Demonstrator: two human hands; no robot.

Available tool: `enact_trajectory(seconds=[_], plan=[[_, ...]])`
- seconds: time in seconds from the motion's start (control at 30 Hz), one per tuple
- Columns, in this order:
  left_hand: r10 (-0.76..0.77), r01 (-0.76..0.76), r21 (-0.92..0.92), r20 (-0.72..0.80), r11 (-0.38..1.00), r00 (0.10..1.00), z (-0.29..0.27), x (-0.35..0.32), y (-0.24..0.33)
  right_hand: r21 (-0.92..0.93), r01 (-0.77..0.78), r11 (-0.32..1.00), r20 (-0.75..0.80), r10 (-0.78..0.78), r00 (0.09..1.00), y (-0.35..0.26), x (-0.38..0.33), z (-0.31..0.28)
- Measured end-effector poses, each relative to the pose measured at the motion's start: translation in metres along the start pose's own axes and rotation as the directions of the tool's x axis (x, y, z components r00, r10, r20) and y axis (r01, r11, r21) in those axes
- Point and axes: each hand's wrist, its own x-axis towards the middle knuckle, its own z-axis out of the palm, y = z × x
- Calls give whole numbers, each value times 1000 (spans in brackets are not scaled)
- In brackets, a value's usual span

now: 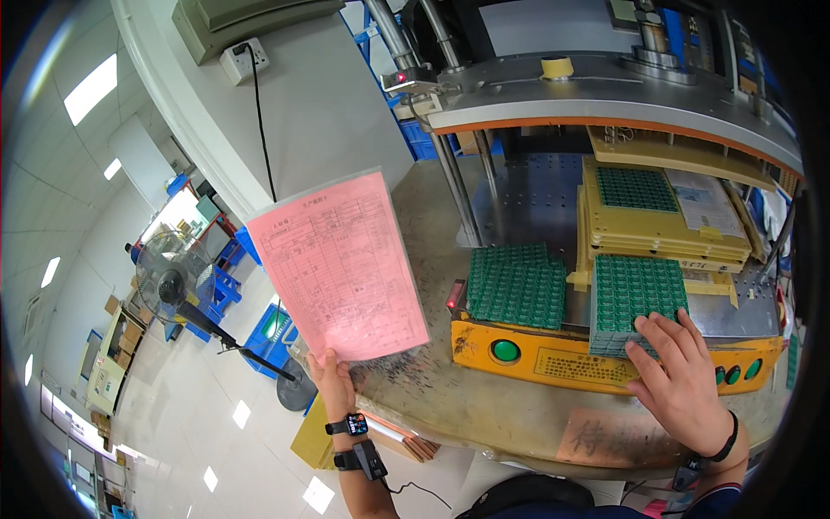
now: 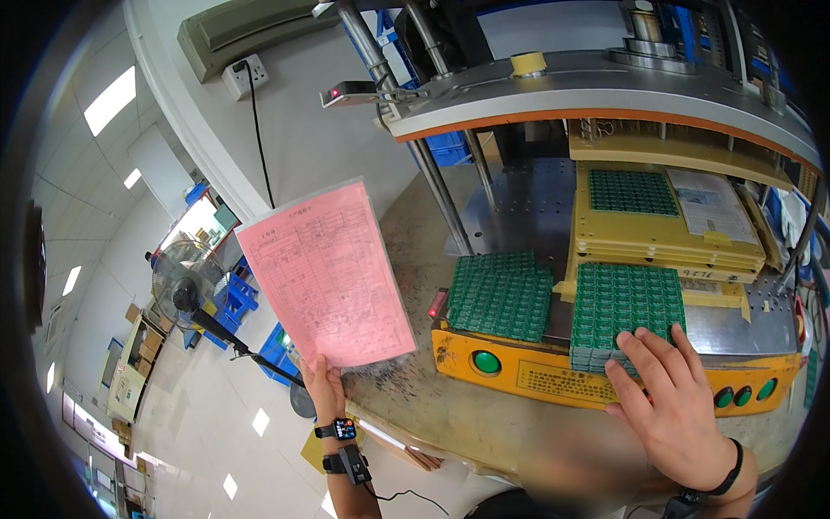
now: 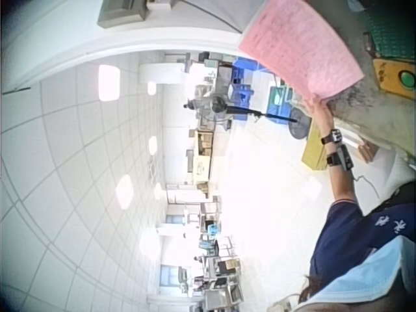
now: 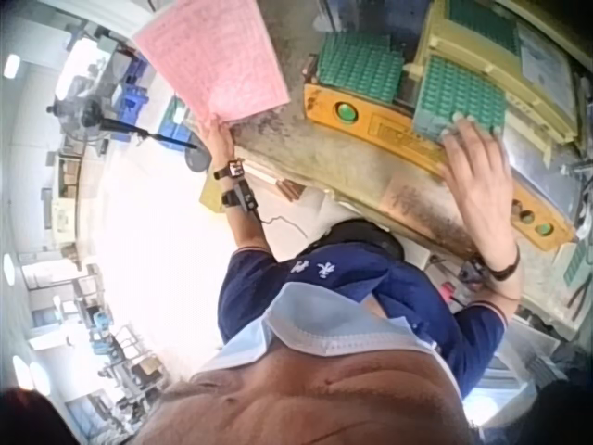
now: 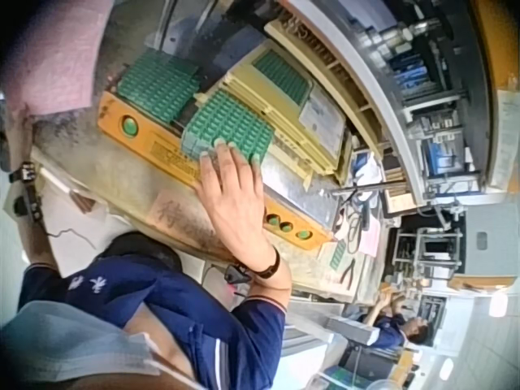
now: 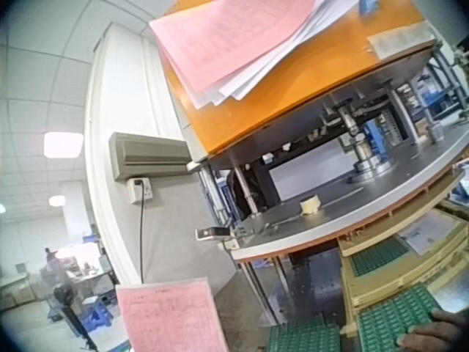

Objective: Loading green trays containing components into an industrial press machine.

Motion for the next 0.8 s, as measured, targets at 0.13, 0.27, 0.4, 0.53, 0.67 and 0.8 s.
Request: enact_trajectory(seconds=[0.13, 0.27, 0.4, 0.53, 0.67, 0.8], plan=[[12, -11, -23, 18, 1000, 1000, 0, -1, 0, 7, -9, 1000, -1, 9, 1000, 0, 0, 1], [15, -15, -21, 16, 1000, 1000, 2, -1, 0, -2, -1, 1000, -5, 1, 1000, 0, 0, 2], [19, -19, -24, 7, 1000, 1000, 2, -1, 0, 2, 0, 1000, -3, 0, 1000, 0, 0, 2], [6, -6, 5, -24, 1000, 1000, 2, -1, 1, -13, 8, 1000, -6, -8, 1000, 0, 0, 1], [29, -30, 28, 13, 999, 999, 4, -3, 1, -20, 0, 1000, -13, 0, 1000, 1, 0, 1], [41, -41, 28, -6, 999, 999, 3, -2, 0, -39, 8, 999, -35, -9, 999, 3, -1, 1]])
